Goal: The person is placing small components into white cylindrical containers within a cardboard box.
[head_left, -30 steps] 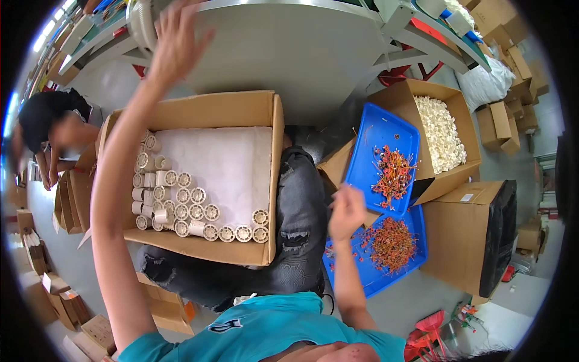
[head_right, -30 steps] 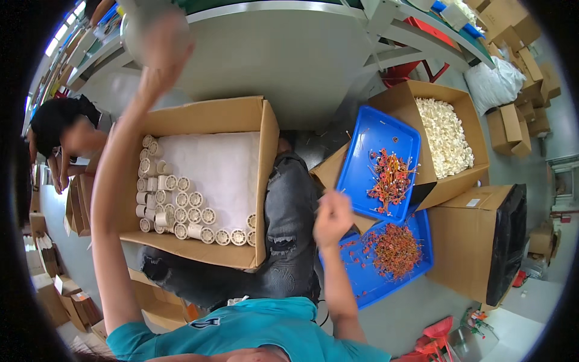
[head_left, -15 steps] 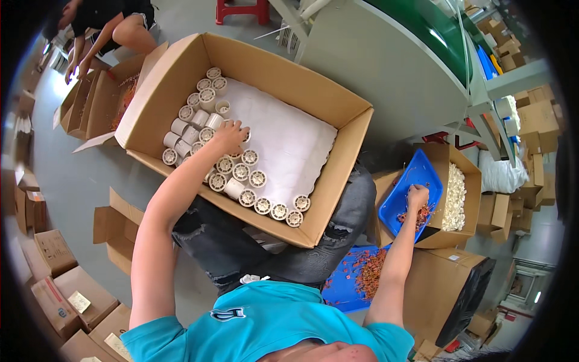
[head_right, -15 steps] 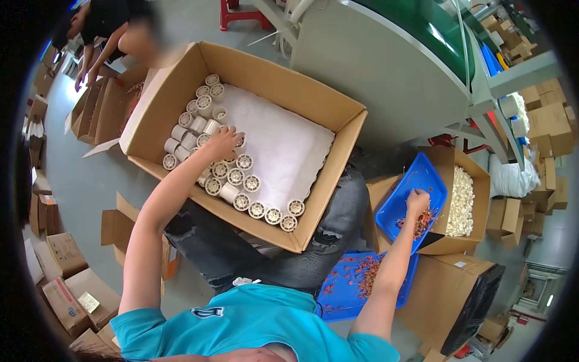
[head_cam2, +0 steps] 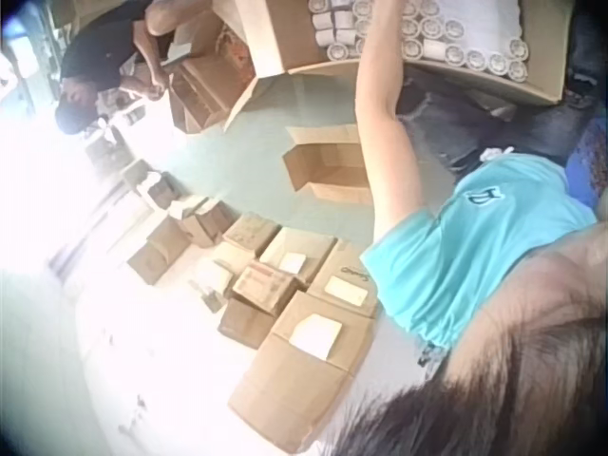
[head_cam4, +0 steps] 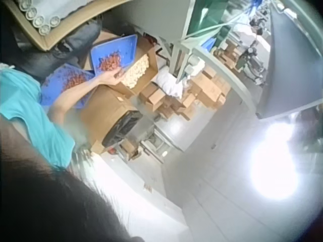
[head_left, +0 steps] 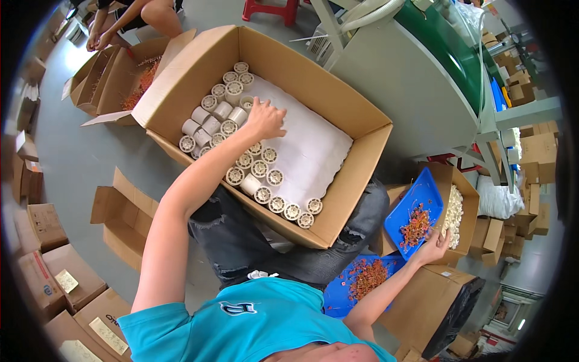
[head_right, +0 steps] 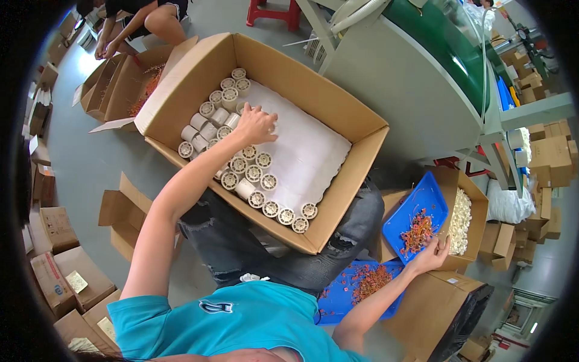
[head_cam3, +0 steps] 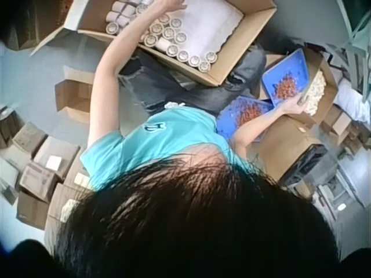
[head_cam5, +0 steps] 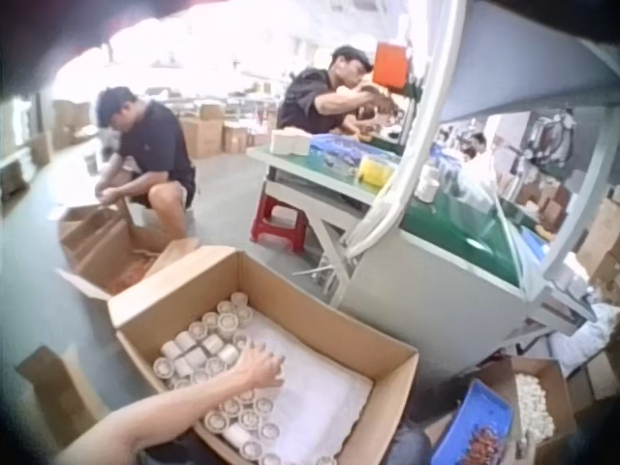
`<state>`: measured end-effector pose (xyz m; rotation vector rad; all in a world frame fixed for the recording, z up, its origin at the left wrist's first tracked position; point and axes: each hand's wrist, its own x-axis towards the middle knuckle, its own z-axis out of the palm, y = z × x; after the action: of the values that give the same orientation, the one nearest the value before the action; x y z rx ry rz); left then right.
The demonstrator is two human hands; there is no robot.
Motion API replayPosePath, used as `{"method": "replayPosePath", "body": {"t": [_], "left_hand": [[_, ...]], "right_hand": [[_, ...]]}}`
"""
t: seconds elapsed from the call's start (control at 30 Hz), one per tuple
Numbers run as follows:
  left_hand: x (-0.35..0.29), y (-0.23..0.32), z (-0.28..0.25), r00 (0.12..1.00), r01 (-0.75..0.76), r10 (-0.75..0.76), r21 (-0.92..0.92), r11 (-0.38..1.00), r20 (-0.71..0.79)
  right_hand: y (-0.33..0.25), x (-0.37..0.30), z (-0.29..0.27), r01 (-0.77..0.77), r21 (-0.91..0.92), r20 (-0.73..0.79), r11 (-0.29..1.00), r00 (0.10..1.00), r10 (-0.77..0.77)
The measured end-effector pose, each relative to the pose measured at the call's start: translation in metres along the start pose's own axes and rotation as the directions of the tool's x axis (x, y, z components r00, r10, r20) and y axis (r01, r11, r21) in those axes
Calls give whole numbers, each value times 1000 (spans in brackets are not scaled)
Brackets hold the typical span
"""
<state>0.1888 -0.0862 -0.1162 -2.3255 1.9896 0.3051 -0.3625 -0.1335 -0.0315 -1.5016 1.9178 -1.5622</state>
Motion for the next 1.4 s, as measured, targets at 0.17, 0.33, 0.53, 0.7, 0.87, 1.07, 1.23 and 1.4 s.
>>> {"method": "replayPosePath", "body": {"t": [0.17,0.33,0.53,0.7,0.87,1.07,1.23,1.4], "left_hand": [[-12,0,0,998,59,-64,-270,961,-8],[-2,-16,35,999,-44,44,-112,993,3],[-36,30,-53,1000,-12,-8,-998,-54,-12],[-96,74,-82,936,49,301,-777,-627,-184],[-127,91,-74,950,22,309,-970,-241,-55],[-136,101,-71,815,-459,443,-882,101,-373],[-140,98,-74,789,-128,597,-989,-71,-145],[-135,84,-60,740,182,669,-934,-308,-77]], "right_hand": [[-50,-75,43,-30,309,161,951,987,-21],[-87,-123,71,-172,374,360,911,933,28],[-126,-154,79,-451,578,602,680,798,18],[-141,-163,82,-657,549,782,517,622,-40],[-146,-169,88,-733,505,834,455,550,-41],[-151,-177,89,-732,476,849,488,527,-38],[-150,-181,93,-347,435,727,831,680,-96],[-151,-183,91,25,313,653,949,721,-234]]}}
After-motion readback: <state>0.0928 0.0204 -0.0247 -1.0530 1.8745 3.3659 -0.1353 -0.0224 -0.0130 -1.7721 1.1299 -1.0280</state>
